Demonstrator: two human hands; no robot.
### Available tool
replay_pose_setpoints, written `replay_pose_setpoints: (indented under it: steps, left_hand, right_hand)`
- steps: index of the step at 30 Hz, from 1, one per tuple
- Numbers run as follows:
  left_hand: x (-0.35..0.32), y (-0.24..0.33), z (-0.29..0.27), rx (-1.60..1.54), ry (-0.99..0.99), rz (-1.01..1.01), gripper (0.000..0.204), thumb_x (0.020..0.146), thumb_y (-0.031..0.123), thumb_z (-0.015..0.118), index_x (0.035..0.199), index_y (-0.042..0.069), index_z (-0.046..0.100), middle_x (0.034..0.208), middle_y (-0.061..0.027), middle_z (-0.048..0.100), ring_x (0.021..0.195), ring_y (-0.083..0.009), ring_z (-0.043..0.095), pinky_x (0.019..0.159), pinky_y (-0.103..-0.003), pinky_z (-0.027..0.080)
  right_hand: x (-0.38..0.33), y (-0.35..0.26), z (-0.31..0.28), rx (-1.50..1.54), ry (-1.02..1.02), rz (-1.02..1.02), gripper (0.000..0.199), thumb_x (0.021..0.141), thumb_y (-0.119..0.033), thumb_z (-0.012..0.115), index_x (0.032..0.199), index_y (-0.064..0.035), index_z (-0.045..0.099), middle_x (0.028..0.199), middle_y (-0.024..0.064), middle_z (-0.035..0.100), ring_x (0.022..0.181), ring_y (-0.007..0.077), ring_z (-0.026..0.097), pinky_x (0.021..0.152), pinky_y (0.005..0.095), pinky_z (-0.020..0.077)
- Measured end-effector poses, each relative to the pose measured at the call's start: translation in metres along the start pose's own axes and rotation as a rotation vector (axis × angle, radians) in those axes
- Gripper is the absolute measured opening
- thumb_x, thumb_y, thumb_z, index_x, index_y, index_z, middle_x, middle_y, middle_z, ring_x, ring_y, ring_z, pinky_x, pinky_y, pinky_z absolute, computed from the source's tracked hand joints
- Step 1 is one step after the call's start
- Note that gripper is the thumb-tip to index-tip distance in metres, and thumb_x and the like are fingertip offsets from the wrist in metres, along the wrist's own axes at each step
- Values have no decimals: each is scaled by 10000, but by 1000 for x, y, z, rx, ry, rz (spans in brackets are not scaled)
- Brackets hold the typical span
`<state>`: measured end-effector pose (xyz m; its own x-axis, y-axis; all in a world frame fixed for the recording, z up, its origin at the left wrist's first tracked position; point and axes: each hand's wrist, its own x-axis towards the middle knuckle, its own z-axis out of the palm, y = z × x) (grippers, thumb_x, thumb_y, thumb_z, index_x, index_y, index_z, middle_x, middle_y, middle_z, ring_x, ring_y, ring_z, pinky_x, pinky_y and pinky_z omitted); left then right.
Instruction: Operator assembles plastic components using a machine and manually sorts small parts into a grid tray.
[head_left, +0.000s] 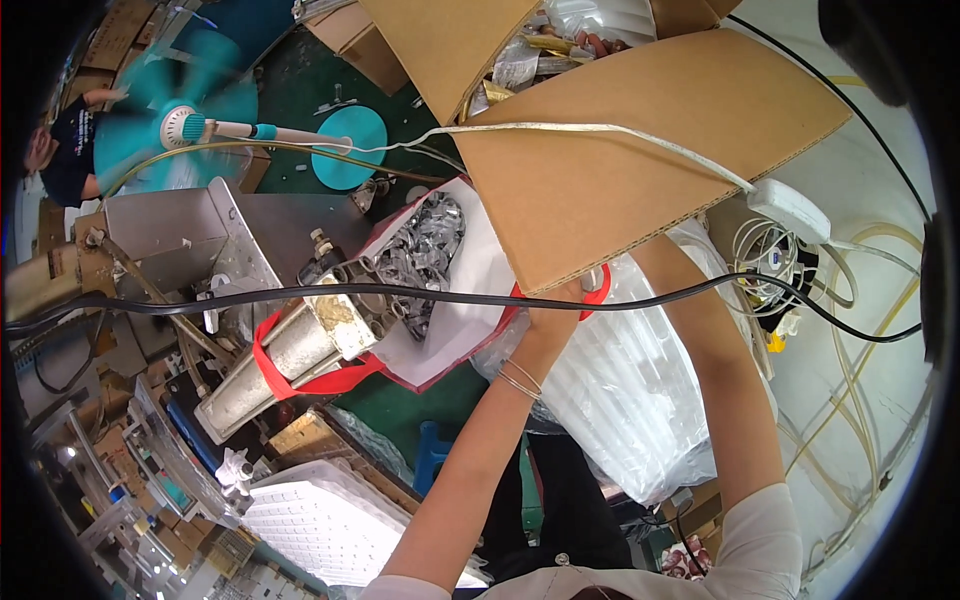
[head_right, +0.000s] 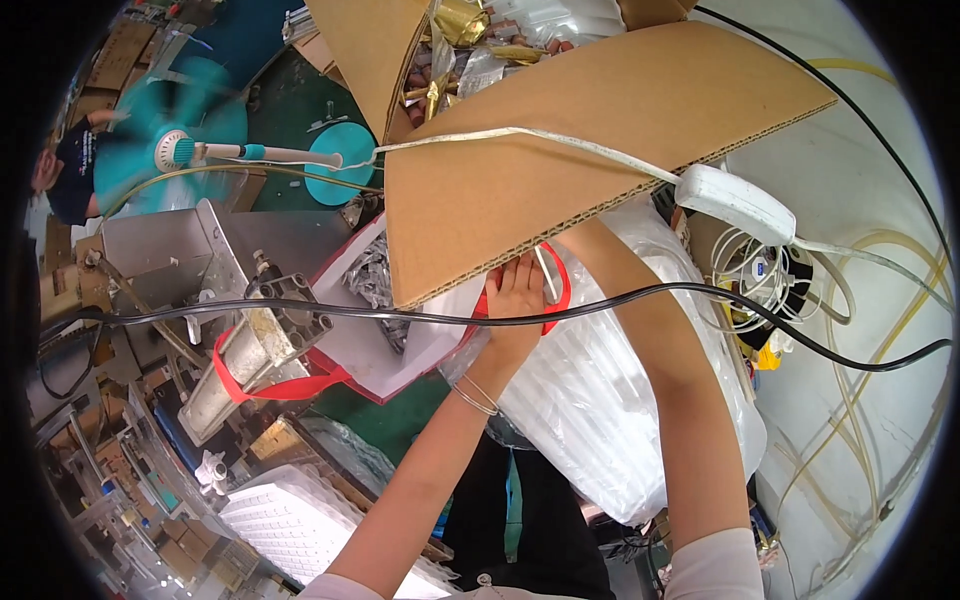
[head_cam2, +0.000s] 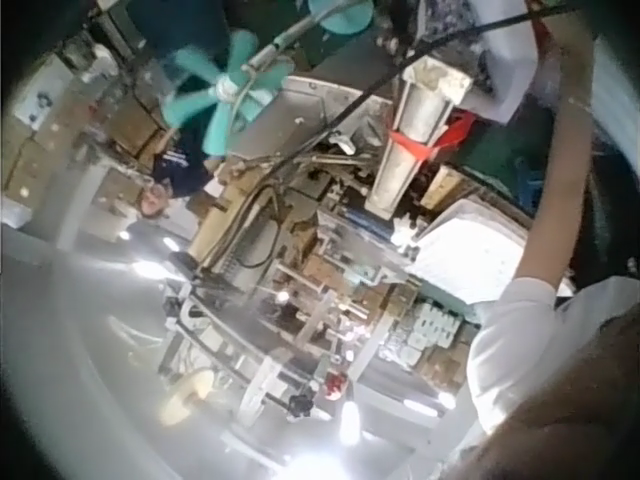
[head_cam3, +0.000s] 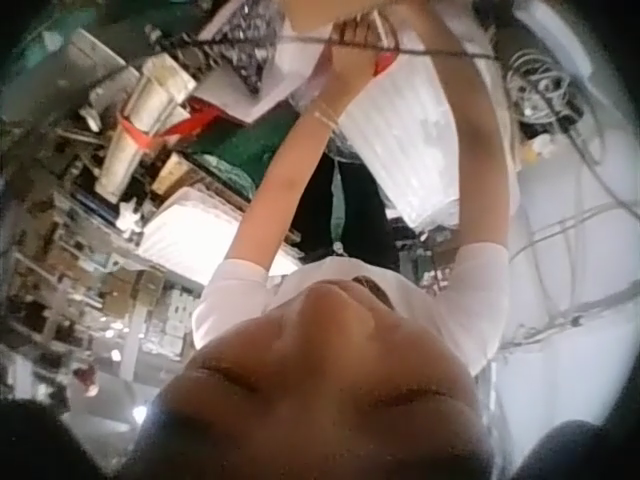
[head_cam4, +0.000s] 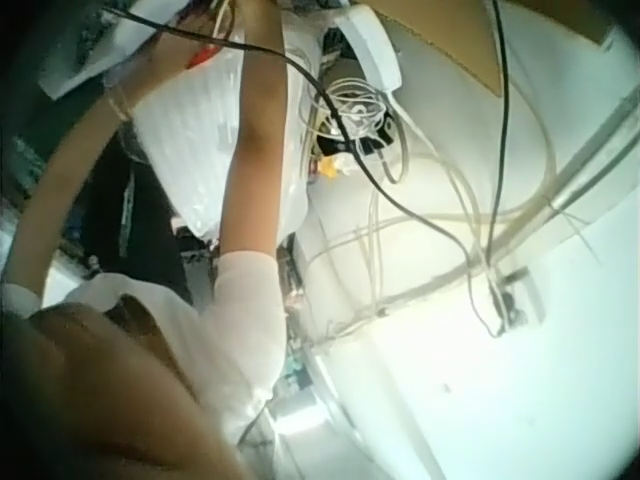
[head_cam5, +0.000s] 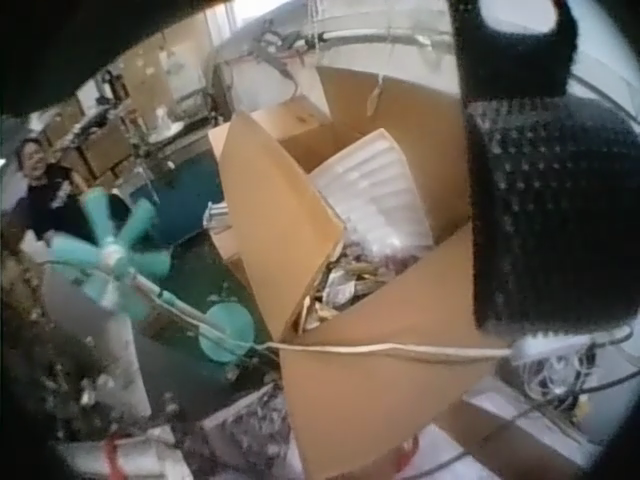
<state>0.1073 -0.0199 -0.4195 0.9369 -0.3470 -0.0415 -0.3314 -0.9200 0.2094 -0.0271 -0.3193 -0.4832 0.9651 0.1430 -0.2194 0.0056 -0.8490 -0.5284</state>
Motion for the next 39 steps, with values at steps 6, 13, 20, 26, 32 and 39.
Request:
replay_pose_setpoints:
  steps: [6,13,20,26,32,39]
  left_hand:
    - [0,12,35,25,85,22,366,803,166,536,1127,-4,532,1226,-139,533,1157,-266,518,987,-479,304]
    - [-9,-9,-13,-197,182,66,238,767,118,594,990,33,589,1026,-122,603,925,-258,598,909,-467,373]
    - [-34,-10,-65,-370,199,3,176,740,39,622,916,33,614,874,-111,621,829,-280,588,886,-392,401]
    - [-51,-15,-88,-449,174,-67,192,754,11,596,946,19,602,997,-129,623,904,-296,583,863,-386,425]
    - [-54,-17,-86,-423,154,-45,238,760,13,592,998,16,599,1039,-135,617,912,-304,585,841,-392,437]
    - [-51,-7,-86,-396,135,-28,310,735,10,608,1042,34,583,1118,-116,583,968,-286,558,886,-398,402]
  right_hand:
    - [261,-109,36,-206,-120,-27,176,851,-150,506,954,-51,608,795,87,654,748,202,648,608,333,527]
    - [241,-139,32,-414,-231,-84,185,847,-146,504,960,-46,612,807,100,665,761,216,659,616,345,535]
    - [209,-151,18,-412,50,-137,242,825,-156,509,996,-29,622,875,168,675,845,295,671,705,419,545]
    - [200,-171,-30,-404,-107,-88,167,797,-146,518,892,-35,599,771,183,659,715,321,668,610,427,543]
    - [204,-185,-31,-453,-143,-35,239,902,-206,438,925,-109,655,819,129,681,729,280,679,645,405,545]
    - [205,-171,-36,-405,26,-108,220,832,-140,475,986,-76,618,701,160,645,654,300,659,582,403,543]
